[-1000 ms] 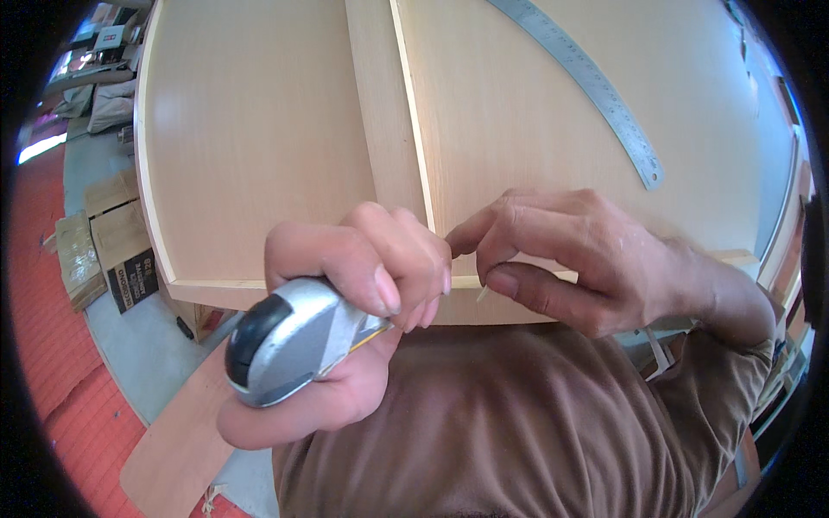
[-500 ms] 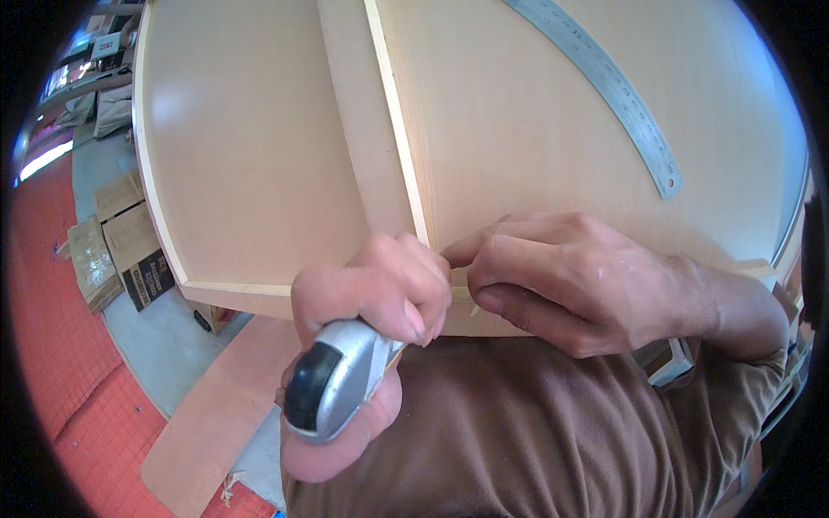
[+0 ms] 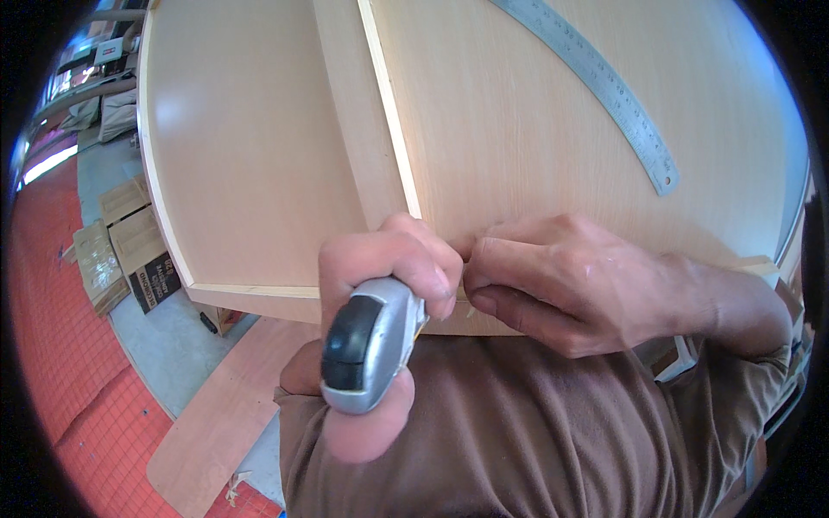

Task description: The person uses a utility knife to trim excess wood veneer along the edges of a curved wooden panel. They then use a metal ruler to measure and mark the panel with a pen. The person continues to trim and measure different sections of the panel.

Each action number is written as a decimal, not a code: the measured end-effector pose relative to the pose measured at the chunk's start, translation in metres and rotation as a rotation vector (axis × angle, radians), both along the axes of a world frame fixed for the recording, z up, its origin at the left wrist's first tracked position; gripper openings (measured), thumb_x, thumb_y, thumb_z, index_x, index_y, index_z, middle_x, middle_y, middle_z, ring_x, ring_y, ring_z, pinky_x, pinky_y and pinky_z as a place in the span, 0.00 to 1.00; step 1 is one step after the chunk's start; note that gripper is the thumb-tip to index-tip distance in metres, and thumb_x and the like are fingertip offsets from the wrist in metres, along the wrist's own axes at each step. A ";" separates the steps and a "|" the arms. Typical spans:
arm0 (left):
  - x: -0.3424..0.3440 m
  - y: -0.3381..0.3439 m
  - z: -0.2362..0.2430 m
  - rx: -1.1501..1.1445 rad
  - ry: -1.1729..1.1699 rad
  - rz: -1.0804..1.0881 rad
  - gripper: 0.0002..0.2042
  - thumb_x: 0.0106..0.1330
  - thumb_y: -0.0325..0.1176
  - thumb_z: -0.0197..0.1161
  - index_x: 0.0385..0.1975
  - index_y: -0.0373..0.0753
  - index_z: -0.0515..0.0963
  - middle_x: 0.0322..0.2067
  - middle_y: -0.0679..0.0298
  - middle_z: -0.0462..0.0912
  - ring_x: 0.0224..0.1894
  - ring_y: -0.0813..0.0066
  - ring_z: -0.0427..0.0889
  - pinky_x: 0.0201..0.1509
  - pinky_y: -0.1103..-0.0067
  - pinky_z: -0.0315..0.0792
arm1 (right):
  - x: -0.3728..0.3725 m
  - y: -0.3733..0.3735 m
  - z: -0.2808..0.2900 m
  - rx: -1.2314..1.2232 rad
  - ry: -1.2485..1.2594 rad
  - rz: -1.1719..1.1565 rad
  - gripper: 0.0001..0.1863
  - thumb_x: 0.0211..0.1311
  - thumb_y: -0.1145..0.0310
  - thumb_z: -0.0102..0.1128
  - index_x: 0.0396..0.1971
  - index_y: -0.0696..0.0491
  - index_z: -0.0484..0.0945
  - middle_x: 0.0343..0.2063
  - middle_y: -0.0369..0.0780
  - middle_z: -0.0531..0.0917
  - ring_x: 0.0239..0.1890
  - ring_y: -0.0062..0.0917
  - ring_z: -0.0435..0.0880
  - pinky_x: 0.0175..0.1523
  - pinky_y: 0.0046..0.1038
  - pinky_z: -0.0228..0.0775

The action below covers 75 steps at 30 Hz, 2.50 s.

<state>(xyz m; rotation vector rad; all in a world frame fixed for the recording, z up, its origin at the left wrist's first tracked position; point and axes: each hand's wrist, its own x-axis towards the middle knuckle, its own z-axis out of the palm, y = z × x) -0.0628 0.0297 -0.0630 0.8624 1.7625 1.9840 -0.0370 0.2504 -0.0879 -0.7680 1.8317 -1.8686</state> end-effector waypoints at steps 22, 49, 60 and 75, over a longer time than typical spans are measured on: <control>0.006 0.001 0.016 -0.021 -0.210 0.052 0.40 0.60 0.60 0.73 0.55 0.34 0.61 0.40 0.62 0.70 0.39 0.79 0.68 0.45 0.79 0.64 | -0.002 -0.001 0.004 0.073 -0.026 0.028 0.04 0.68 0.76 0.59 0.40 0.59 0.77 0.25 0.45 0.80 0.28 0.44 0.84 0.33 0.41 0.74; 0.002 -0.016 0.089 0.145 -0.067 0.332 0.34 0.64 0.68 0.65 0.49 0.42 0.67 0.31 0.71 0.69 0.28 0.81 0.68 0.38 0.78 0.65 | -0.012 0.007 0.013 0.115 0.074 -0.161 0.03 0.66 0.80 0.59 0.33 0.61 0.74 0.38 0.51 0.84 0.41 0.42 0.88 0.45 0.38 0.79; -0.003 -0.139 0.059 -0.064 0.937 0.909 0.33 0.70 0.72 0.50 0.55 0.45 0.68 0.38 0.64 0.70 0.39 0.70 0.69 0.43 0.73 0.64 | -0.024 0.011 0.041 0.405 0.273 -0.238 0.04 0.61 0.80 0.65 0.33 0.59 0.78 0.39 0.45 0.81 0.40 0.38 0.84 0.43 0.35 0.76; 0.000 -0.229 -0.012 -0.773 1.562 1.392 0.07 0.80 0.35 0.54 0.46 0.40 0.68 0.45 0.55 0.72 0.48 0.61 0.75 0.55 0.63 0.71 | 0.052 -0.023 0.060 0.648 0.214 -0.766 0.03 0.74 0.76 0.56 0.42 0.60 0.75 0.39 0.49 0.85 0.40 0.31 0.85 0.45 0.31 0.77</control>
